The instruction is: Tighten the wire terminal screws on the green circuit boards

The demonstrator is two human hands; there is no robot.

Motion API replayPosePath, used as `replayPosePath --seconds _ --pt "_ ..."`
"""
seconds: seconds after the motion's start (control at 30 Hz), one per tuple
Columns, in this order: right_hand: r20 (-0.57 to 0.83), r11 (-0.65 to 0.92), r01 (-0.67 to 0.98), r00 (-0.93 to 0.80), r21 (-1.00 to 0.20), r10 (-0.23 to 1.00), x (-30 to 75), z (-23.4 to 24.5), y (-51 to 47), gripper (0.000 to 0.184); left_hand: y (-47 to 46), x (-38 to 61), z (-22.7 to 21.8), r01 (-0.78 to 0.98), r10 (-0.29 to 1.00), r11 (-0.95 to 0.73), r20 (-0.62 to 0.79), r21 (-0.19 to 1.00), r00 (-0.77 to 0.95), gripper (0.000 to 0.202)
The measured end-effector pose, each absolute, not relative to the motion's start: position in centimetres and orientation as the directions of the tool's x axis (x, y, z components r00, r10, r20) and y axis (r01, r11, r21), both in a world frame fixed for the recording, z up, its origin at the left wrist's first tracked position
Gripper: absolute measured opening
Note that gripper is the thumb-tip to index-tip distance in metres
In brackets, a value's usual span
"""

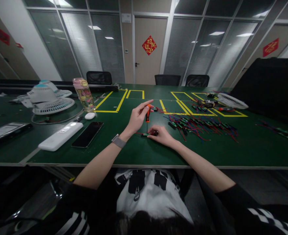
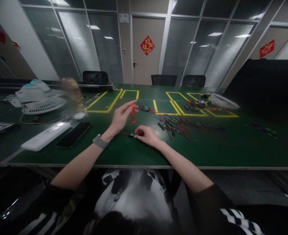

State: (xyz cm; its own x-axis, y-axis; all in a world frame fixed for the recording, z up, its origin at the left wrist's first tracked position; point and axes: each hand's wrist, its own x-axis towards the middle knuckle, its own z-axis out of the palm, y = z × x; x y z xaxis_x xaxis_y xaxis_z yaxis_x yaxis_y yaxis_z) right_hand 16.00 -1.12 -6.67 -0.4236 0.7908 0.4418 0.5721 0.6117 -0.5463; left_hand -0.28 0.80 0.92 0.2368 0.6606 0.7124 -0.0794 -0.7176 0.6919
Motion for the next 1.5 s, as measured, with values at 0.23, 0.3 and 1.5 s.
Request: replayPosePath --seconds 0.23,0.3,1.5 --pt "0.437 0.613 0.569 -0.43 -0.548 0.79 16.0 -6.72 -1.1 0.009 1.33 -0.48 0.7 0.023 0.652 -0.749 0.73 0.662 0.202 0.028" --pt "0.438 0.616 0.569 -0.434 -0.544 0.787 16.01 -6.76 -1.06 0.009 1.56 -0.43 0.63 -0.075 0.661 -0.712 0.702 0.698 0.264 0.033" --pt "0.451 0.641 0.632 -0.463 -0.435 0.763 16.29 -6.63 -1.19 0.013 1.17 -0.49 0.83 -0.071 0.685 -0.695 0.689 0.716 0.237 0.032"
